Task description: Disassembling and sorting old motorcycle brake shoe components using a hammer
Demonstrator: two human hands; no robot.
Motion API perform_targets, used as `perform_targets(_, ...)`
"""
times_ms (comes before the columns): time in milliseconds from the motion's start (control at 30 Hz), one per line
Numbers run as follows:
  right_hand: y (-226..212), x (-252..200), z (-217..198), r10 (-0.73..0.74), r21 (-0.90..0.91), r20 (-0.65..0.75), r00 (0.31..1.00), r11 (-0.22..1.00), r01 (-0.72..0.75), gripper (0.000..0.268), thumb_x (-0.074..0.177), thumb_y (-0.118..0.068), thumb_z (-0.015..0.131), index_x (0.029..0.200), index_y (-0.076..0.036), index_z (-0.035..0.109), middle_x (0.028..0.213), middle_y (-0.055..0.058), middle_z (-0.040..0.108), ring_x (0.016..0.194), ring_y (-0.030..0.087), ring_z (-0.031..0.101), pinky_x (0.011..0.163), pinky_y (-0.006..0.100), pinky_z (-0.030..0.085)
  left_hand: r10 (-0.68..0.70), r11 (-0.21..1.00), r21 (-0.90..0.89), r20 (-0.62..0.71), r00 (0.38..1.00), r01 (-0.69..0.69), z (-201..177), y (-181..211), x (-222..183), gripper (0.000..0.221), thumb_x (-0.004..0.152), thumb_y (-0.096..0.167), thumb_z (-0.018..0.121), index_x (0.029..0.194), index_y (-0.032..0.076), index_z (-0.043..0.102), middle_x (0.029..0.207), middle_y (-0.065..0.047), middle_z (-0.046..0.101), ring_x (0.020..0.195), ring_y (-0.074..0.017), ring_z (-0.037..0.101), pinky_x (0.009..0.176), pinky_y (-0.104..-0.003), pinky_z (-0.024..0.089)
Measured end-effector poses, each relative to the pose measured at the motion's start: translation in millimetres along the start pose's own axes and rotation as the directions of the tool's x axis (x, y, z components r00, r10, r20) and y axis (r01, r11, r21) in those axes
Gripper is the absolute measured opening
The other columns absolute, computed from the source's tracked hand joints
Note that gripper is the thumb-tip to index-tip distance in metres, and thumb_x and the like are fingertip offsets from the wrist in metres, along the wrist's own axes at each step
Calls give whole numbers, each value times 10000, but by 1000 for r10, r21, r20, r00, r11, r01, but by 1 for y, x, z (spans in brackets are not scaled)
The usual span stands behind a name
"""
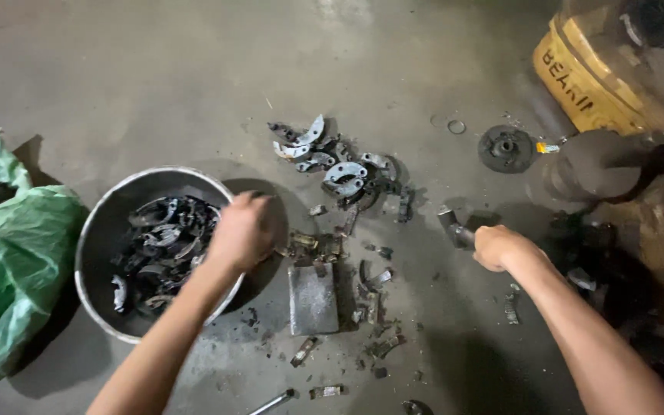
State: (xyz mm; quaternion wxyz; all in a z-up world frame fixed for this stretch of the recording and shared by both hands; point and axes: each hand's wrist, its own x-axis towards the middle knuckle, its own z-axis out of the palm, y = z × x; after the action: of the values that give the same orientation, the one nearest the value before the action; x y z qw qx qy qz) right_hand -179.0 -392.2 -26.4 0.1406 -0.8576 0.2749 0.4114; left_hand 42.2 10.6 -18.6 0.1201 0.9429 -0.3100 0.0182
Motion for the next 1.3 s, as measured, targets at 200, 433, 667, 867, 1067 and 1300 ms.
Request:
perform_targets(200, -6, 0, -13, 25, 22, 56, 998, 999, -26, 291, 951, -71, 588, 1122, 35, 798, 1143, 312, 758, 1111, 454, 723, 874, 564, 599, 365, 922, 31, 257, 895, -385, 113, 112, 27, 169, 916, 153, 601, 1045, 111, 703, 985, -78, 662, 984, -273, 673, 731, -367, 619)
perform_targets(433, -9, -5, -26, 23, 54, 54, 998, 998, -26, 311, 962, -49, 523, 1071, 60, 793, 1119, 318, 756, 1103, 468, 718, 855, 581, 600, 183, 920, 339, 71, 981, -196, 218, 168, 43, 289, 925, 183, 533, 1169, 57, 624, 1031, -79, 592, 970, -244, 627, 706, -312, 576)
perform_targets(667, -12, 2, -28, 13, -47, 72, 997, 999, -10, 297, 942, 25, 528, 994, 30, 821, 1081, 303, 773, 1067, 468, 732, 829, 629, 579, -62, 963, -255, 121, 991, 91, 212, 167, 32, 289, 870, 17, 547, 1147, -65, 526, 1046, -243, 563, 928, -466, 659, 818, -471, 574)
perform_targets(867, -17, -8, -32, 18, -16, 75, 997, 1000, -17, 280, 938, 23, 534, 979, 44, 810, 1085, 316, 767, 1072, 479, 728, 832, 633, 575, -238, 503, -748, 361, 902, 432, 152, 158, 17, 275, 892, 115, 682, 1132, -19, 668, 1021, -295, 694, 1012, -463, 701, 808, -483, 571)
perform_targets(1067, -9, -12, -26, -14, 47, 60, 998, 999, 11, 240, 920, 27, 575, 942, 49, 814, 1025, 337, 765, 997, 476, 751, 787, 637, 588, -153, 11, -771, 628, 763, 637, 123, 134, -8, 320, 922, 121, 695, 1177, -72, 707, 990, -147, 691, 917, -226, 671, 782, -382, 587)
perform_targets(1300, 0, -2, -6, 16, 84, 30, 999, 996, -19, 283, 938, 29, 533, 943, 37, 816, 1057, 327, 769, 1016, 470, 751, 780, 634, 582, -101, -15, -741, 669, 737, 671, 104, 98, -35, 277, 945, 116, 700, 1176, -35, 731, 962, -120, 687, 895, -192, 668, 765, -349, 577)
